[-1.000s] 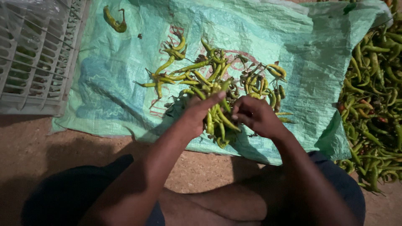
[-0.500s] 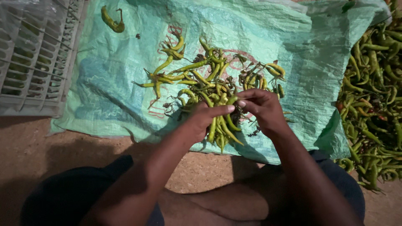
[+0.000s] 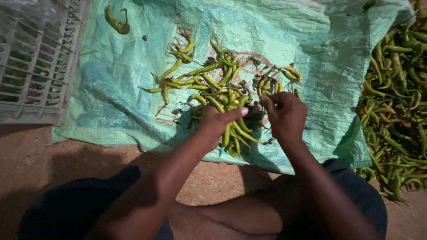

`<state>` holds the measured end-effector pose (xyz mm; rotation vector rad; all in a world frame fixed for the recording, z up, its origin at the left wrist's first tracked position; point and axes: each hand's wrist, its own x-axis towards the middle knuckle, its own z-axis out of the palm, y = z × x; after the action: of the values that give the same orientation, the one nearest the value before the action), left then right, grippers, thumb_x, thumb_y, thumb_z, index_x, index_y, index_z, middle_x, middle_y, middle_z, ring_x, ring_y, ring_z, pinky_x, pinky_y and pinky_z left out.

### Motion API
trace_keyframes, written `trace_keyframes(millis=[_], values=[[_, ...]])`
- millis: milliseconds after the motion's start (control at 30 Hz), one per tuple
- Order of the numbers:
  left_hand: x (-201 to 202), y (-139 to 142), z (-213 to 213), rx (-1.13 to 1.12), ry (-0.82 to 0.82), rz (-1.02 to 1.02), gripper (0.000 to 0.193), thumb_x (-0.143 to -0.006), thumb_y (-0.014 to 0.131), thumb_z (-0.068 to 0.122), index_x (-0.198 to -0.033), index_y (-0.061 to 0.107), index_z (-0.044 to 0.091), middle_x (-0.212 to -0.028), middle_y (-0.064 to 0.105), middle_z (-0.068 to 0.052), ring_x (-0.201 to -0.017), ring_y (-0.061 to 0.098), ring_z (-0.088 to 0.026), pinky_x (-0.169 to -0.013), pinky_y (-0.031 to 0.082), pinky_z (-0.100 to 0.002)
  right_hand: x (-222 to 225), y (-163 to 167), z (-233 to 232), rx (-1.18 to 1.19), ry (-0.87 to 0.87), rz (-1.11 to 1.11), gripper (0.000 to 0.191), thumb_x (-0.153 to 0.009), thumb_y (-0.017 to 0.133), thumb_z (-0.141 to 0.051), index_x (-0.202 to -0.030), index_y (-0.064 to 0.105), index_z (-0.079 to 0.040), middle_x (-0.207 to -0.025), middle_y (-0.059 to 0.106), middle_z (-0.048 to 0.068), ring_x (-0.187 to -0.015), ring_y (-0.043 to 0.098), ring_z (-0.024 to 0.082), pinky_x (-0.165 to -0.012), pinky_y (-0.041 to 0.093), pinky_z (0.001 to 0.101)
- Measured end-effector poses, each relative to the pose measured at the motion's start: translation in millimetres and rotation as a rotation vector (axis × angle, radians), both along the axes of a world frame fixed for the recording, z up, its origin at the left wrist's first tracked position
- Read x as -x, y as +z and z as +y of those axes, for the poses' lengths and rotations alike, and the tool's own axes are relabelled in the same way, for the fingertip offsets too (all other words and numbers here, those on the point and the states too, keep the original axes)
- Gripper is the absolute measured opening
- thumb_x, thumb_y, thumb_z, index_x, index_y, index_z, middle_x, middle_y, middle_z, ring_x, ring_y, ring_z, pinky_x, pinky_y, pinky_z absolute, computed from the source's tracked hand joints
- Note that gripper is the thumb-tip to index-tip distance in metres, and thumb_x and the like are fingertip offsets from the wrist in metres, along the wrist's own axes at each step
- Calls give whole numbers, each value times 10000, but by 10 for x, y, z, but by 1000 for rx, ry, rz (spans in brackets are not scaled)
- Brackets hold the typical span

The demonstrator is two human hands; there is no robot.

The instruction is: The person sits on the floor in front of a green woven sack covered with green chilies and removes stems from the chilies by hand, one at a time, placing the trimmed chilies aside and discarding stems and debris on the sack.

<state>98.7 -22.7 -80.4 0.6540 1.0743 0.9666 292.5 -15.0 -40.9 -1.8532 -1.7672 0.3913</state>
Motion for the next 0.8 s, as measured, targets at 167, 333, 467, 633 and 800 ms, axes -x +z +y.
trace_keyframes(millis=[167,333,467,633,800], values=[[14,13,40,-34,203,-64,303,-791,833,124,-1059,708,61,-953,731,-17,-814,678,-127,-728,577,-317,126,85,-89,-233,365,140,344,-795,907,-231,-932,651,-46,-899,625,108,-841,628,299,-730,485,416],[-20,23,28,-199,173,149,294,-837,841,139,-1063,673,53,-953,720,-10,-834,665,-97,-725,567,-279,358,122,-240,-129,561,198,415,-794,867,-200,-1083,643,-3,-1029,597,135,-957,590,325,-795,493,434],[-34,64,68,-189,295,175,348,-797,849,110,-1069,636,71,-938,716,9,-814,652,-74,-717,562,-263,286,98,-172,-113,618,102,310,-740,827,-87,-1004,666,-63,-981,597,115,-915,590,342,-770,483,453],[42,144,131,-222,312,53,288,-860,829,114,-1075,650,47,-944,697,1,-826,646,-86,-734,549,-271,152,-6,-68,257,274,107,291,-726,786,-43,-995,675,-62,-933,637,106,-874,635,286,-751,522,411],[43,207,107,-203,367,-95,328,-850,823,94,-1113,629,60,-989,688,-2,-867,652,-89,-777,560,-276,55,-175,-5,677,123,991,299,-843,710,-129,-1138,669,-93,-997,745,28,-907,690,114,-770,543,305]])
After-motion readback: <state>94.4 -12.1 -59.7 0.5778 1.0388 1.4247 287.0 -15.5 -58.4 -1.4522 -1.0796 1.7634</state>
